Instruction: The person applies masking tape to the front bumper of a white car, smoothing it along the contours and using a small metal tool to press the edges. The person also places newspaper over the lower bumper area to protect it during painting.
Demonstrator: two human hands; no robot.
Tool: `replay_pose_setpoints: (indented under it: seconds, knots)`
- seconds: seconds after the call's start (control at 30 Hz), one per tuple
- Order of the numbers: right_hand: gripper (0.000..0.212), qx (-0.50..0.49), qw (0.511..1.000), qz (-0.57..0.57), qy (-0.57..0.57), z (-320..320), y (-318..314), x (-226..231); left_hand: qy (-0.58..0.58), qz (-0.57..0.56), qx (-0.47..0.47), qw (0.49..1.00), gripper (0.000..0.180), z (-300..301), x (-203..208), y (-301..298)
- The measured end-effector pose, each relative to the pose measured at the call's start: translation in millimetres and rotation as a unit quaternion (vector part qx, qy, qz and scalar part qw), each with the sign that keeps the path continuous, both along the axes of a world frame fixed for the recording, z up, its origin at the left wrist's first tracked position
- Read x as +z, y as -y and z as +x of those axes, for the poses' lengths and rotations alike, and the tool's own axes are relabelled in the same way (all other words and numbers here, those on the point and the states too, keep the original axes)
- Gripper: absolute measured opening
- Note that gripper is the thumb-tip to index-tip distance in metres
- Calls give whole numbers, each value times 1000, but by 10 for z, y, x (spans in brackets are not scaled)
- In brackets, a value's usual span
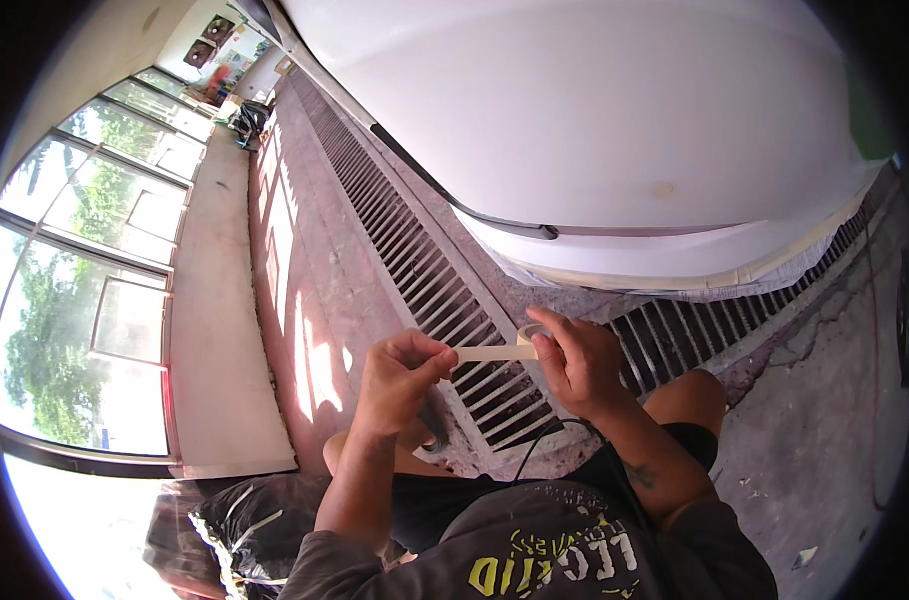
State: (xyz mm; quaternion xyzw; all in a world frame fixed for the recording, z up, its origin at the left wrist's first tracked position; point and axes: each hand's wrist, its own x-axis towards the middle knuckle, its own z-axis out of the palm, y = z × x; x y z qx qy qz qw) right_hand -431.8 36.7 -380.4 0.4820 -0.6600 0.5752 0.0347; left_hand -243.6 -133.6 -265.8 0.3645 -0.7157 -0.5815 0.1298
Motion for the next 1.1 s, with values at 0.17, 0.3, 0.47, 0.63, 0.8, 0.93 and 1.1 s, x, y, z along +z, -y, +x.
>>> replay_pose_setpoints:
  seconds: [0.17, 0.3, 0.47, 0.63, 0.8, 0.93, 1.1]
  knots:
    - [32, -6, 1000, 19, -6, -8, -28, -73, 18, -10, 14, 1000, 13, -5, -51, -111]
    - [32, -40, 994, 96, 19, 134, 125, -642, 54, -130, 108, 984, 13, 271, -230, -464]
    - [29, 35, 926, 122, 355, 280, 345, -1521, 37, -192, 198, 960, 10, 991, 182, -246]
    - [32, 369, 653, 83, 656, 725, 524, -972, 76, -234, 146, 958, 23, 705, 762, -188]
    - [18, 444, 747, 22, 494, 558, 280, -298, 29, -335, -30, 941, 21, 407, 838, 320]
    - [23, 252, 944, -212, -17, 384, 103, 630, -3, -426, -189, 885, 16, 14, 1292, 628]
    - [40, -123, 906, -285, -287, 120, 160, 1159, -67, -364, -317, 873, 14, -251, 1635, 1081]
